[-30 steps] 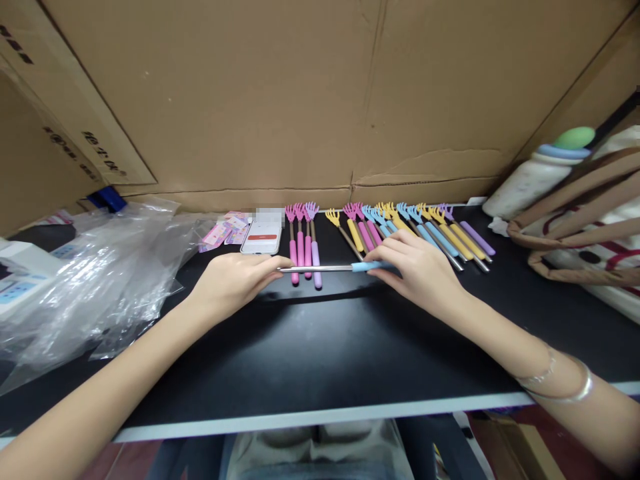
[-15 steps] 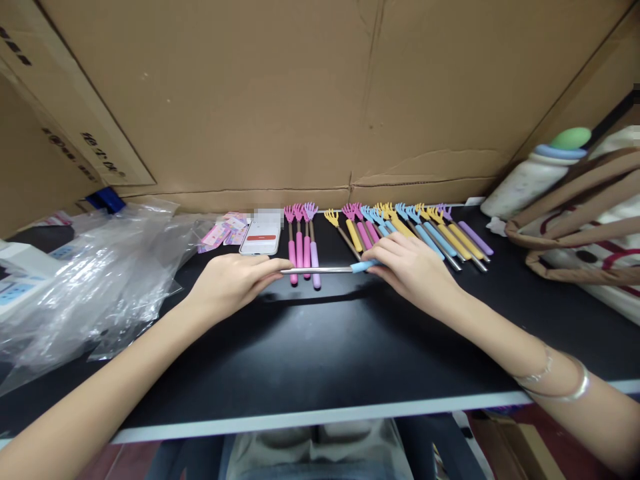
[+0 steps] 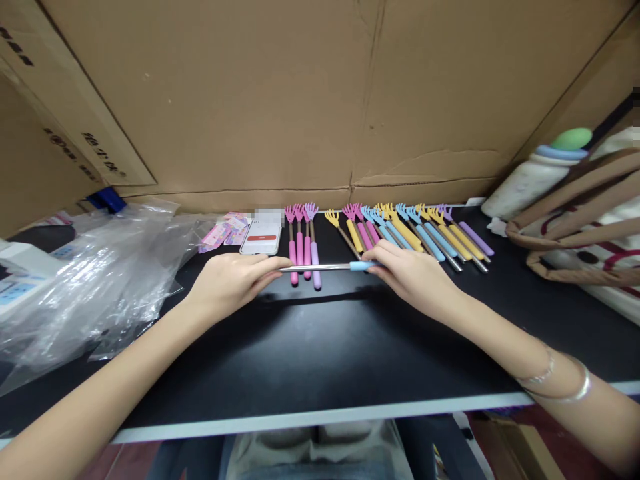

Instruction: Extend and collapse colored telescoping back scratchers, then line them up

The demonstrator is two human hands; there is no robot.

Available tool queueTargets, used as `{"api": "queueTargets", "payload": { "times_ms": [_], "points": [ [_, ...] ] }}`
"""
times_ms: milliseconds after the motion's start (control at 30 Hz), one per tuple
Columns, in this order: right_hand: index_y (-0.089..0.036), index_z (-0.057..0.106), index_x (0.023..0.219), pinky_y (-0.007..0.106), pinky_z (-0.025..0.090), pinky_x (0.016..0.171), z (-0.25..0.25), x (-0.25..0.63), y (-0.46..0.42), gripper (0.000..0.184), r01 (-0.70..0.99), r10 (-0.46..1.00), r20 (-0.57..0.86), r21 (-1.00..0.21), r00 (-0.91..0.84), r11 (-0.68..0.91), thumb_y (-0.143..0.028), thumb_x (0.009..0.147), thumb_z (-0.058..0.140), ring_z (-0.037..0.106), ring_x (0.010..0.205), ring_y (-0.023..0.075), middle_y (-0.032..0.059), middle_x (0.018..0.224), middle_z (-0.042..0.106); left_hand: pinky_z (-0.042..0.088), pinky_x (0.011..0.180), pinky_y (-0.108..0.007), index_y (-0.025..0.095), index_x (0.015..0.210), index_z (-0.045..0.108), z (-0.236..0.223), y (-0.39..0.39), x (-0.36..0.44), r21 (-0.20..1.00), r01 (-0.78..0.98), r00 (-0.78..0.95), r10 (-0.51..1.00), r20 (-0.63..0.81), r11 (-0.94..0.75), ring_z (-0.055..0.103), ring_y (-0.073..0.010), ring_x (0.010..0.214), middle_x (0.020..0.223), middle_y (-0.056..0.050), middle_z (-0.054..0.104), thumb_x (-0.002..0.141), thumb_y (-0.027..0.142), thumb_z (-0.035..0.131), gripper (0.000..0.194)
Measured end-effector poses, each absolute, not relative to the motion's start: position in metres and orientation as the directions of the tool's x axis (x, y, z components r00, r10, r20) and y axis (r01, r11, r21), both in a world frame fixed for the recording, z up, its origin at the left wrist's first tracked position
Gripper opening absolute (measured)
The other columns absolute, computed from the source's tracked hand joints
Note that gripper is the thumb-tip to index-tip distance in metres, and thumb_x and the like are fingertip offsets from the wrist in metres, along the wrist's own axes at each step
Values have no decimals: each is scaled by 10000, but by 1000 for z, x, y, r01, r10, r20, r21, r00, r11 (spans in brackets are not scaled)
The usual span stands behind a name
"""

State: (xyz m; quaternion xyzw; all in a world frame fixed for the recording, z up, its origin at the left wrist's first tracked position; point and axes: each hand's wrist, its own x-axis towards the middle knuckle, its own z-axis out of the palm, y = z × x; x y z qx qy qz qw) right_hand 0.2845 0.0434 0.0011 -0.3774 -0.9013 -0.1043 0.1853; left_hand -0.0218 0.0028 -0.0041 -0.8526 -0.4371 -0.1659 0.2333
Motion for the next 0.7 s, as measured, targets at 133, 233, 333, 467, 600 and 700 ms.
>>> {"api": "queueTargets", "payload": {
  "times_ms": [133,233,333,467,600,700],
  "points": [
    [-220,532,968,227,365,539,2,285,42,222,720,674,373,-23,-637,693,-351,942,355,595,725,124,11,958,618,375,529,-229,271,1053,610,-4,2,-22,-258,820,567,665,487,-510,658,-130,664,889,39,724,936,355,379,272],
    [-223,528,977,229,390,586,2,286,43,222,709,686,342,-73,-642,701,-351,943,350,602,764,128,13,971,616,372,522,-230,267,1050,614,-5,3,-22,-268,814,576,654,490,-515,655,-130,649,872,33,725,937,361,374,282],
    [-223,531,981,239,403,625,0,286,44,233,698,694,315,-120,-648,706,-360,944,346,603,788,133,15,970,621,366,513,-230,268,1047,619,-6,4,-23,-279,805,588,641,493,-524,651,-129,634,860,28,724,936,361,377,282],
    [-224,537,968,245,403,648,0,285,43,230,695,709,287,-169,-644,699,-355,940,350,600,792,140,9,940,635,375,525,-227,271,1052,620,-6,4,-23,-278,793,602,625,497,-543,652,-127,647,855,31,723,928,348,408,258],
    [-225,545,938,246,397,653,2,284,41,233,705,733,247,-206,-633,678,-334,938,339,600,785,145,3,902,644,373,521,-230,277,1060,621,-5,3,-24,-289,786,610,604,514,-547,649,-130,639,835,34,721,919,339,434,242],
    [-222,548,925,246,387,634,4,283,39,252,709,742,219,-218,-634,670,-328,938,320,600,758,148,7,873,649,373,520,-233,279,1062,622,-6,3,-23,-302,778,620,590,518,-551,646,-132,628,823,34,719,914,325,446,234]
  ]
}}
